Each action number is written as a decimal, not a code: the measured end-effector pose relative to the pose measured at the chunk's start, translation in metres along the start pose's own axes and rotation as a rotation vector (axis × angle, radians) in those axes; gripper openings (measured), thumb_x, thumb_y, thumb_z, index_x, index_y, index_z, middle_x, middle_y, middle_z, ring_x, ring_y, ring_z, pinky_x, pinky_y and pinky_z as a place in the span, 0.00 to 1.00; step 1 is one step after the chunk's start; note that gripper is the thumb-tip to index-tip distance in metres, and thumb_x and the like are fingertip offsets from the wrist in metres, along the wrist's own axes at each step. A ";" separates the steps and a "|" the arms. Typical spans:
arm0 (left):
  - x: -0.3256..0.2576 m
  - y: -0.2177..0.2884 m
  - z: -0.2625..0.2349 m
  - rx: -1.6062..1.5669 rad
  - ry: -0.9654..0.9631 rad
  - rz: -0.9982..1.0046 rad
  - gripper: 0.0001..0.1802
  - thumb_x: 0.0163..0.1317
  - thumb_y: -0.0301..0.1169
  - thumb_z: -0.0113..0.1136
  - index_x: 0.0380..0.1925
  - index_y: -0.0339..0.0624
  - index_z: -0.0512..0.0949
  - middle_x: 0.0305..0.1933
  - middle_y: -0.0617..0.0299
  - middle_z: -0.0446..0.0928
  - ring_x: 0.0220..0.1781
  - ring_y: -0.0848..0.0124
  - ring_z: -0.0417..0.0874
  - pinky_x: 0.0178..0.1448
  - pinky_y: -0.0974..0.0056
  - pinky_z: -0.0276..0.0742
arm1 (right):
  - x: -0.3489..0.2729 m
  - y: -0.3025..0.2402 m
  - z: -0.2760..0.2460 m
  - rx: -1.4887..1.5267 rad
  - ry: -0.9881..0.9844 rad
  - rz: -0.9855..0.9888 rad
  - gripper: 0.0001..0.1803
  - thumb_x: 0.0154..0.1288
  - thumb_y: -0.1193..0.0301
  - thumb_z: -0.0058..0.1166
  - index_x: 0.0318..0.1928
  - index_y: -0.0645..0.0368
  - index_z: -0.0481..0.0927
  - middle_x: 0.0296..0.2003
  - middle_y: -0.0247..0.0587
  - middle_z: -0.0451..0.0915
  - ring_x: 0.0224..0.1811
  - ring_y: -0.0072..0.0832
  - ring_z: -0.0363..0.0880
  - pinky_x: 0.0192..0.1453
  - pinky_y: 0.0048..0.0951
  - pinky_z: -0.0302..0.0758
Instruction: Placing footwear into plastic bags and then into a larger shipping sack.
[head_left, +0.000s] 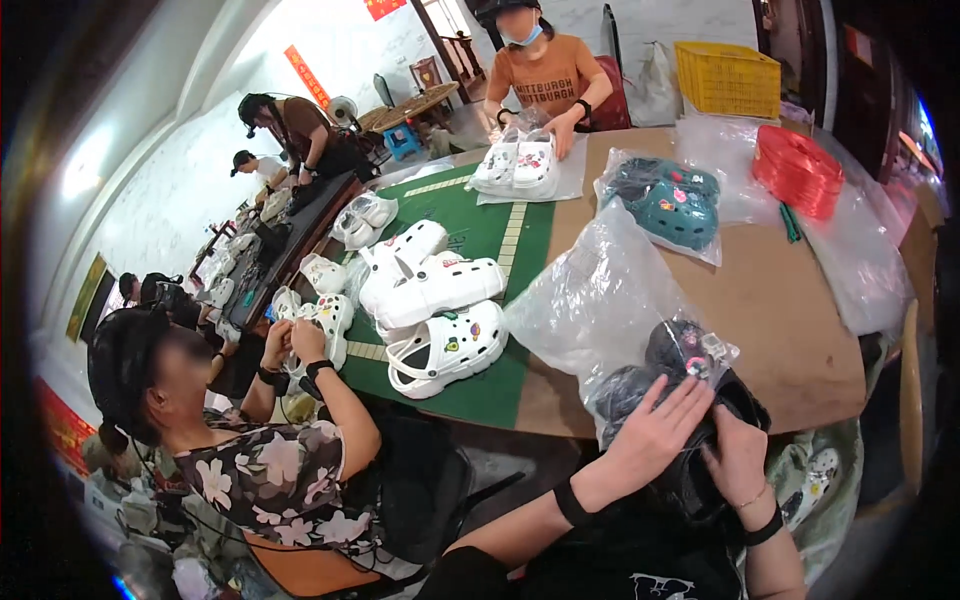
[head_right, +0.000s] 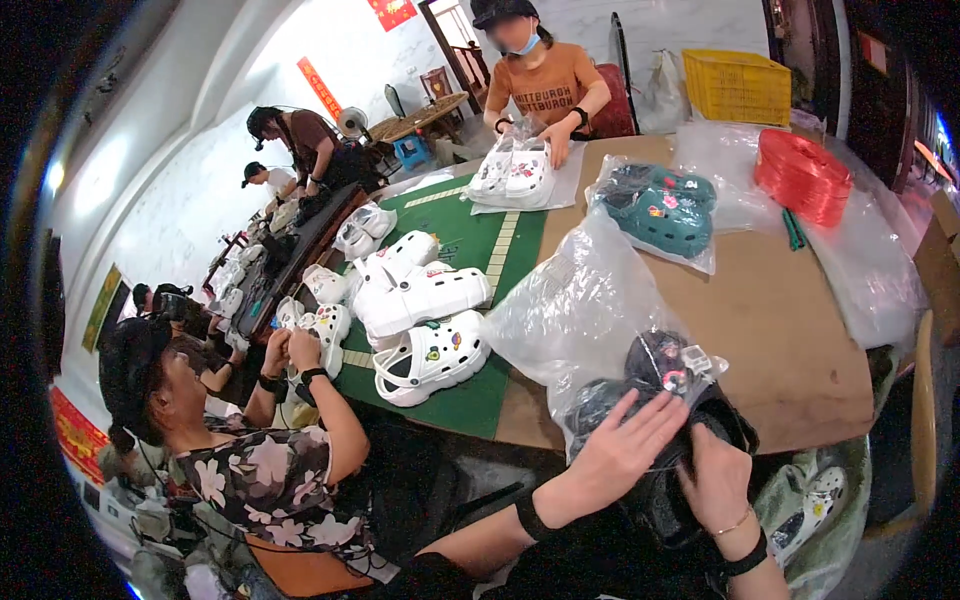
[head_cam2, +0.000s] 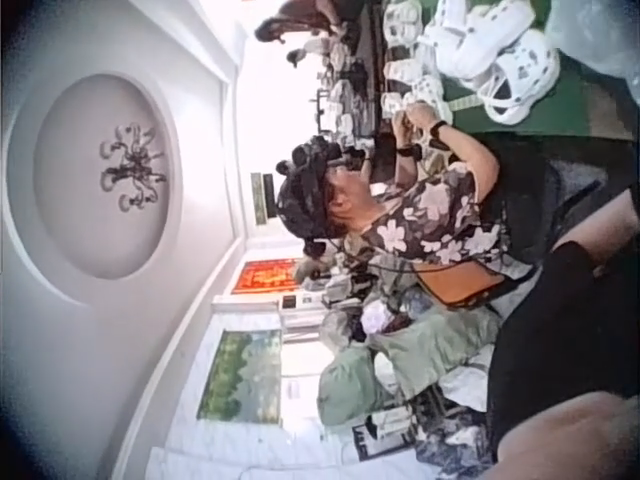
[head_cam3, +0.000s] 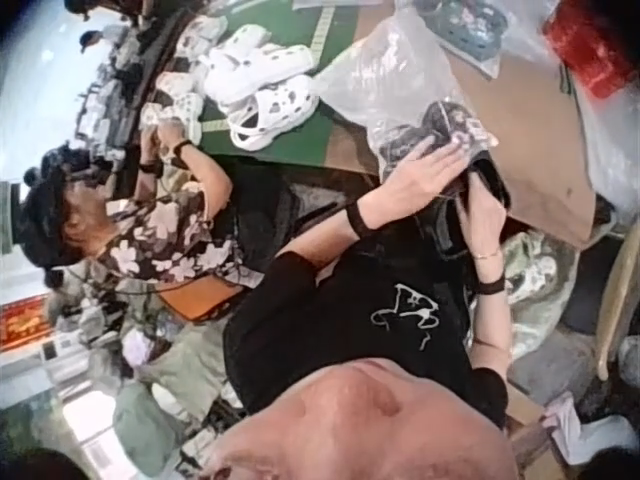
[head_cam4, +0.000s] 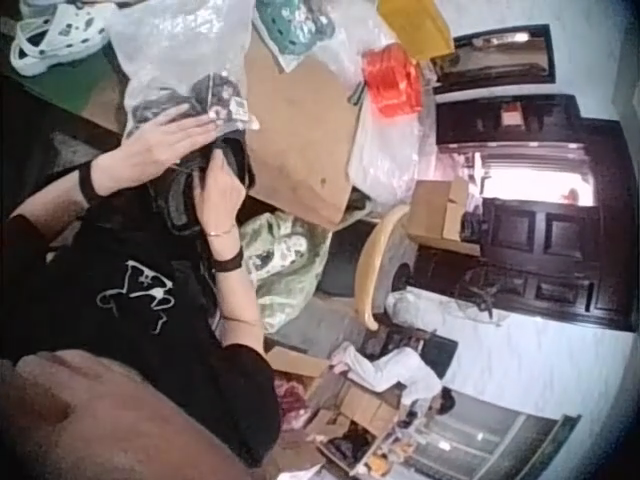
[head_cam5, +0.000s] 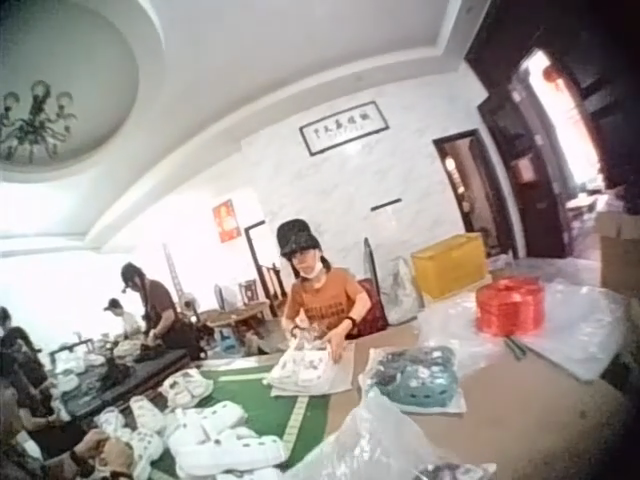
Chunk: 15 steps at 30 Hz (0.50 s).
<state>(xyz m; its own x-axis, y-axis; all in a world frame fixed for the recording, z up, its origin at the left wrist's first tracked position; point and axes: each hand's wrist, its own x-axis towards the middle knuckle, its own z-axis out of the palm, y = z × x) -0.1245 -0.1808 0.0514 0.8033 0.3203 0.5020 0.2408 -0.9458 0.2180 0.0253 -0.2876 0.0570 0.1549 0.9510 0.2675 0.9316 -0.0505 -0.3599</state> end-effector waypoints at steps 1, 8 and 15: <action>-0.001 0.001 0.001 -0.009 0.001 0.037 0.29 0.59 0.27 0.51 0.62 0.34 0.67 0.67 0.52 0.68 0.72 0.60 0.66 0.74 0.47 0.55 | -0.001 0.003 0.004 0.051 0.034 0.022 0.20 0.45 0.77 0.61 0.41 0.63 0.70 0.30 0.52 0.76 0.34 0.50 0.77 0.34 0.45 0.72; 0.006 -0.008 -0.005 0.160 0.057 -0.090 0.27 0.58 0.28 0.52 0.61 0.40 0.71 0.66 0.55 0.70 0.70 0.60 0.67 0.73 0.43 0.54 | -0.012 -0.003 0.017 0.029 0.160 -0.004 0.25 0.44 0.76 0.63 0.46 0.65 0.71 0.31 0.53 0.75 0.36 0.51 0.76 0.36 0.43 0.72; 0.011 0.016 0.008 0.042 -0.032 0.107 0.26 0.56 0.30 0.52 0.56 0.35 0.73 0.64 0.49 0.70 0.69 0.58 0.68 0.73 0.43 0.55 | -0.011 0.005 0.039 0.140 0.220 -0.186 0.19 0.50 0.71 0.61 0.44 0.61 0.75 0.30 0.51 0.77 0.32 0.50 0.77 0.32 0.43 0.73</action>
<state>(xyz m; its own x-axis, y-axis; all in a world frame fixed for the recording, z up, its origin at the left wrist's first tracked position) -0.1075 -0.1924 0.0537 0.8425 0.2164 0.4932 0.1750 -0.9760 0.1294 0.0151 -0.2865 0.0172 0.0684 0.8503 0.5219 0.8986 0.1748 -0.4025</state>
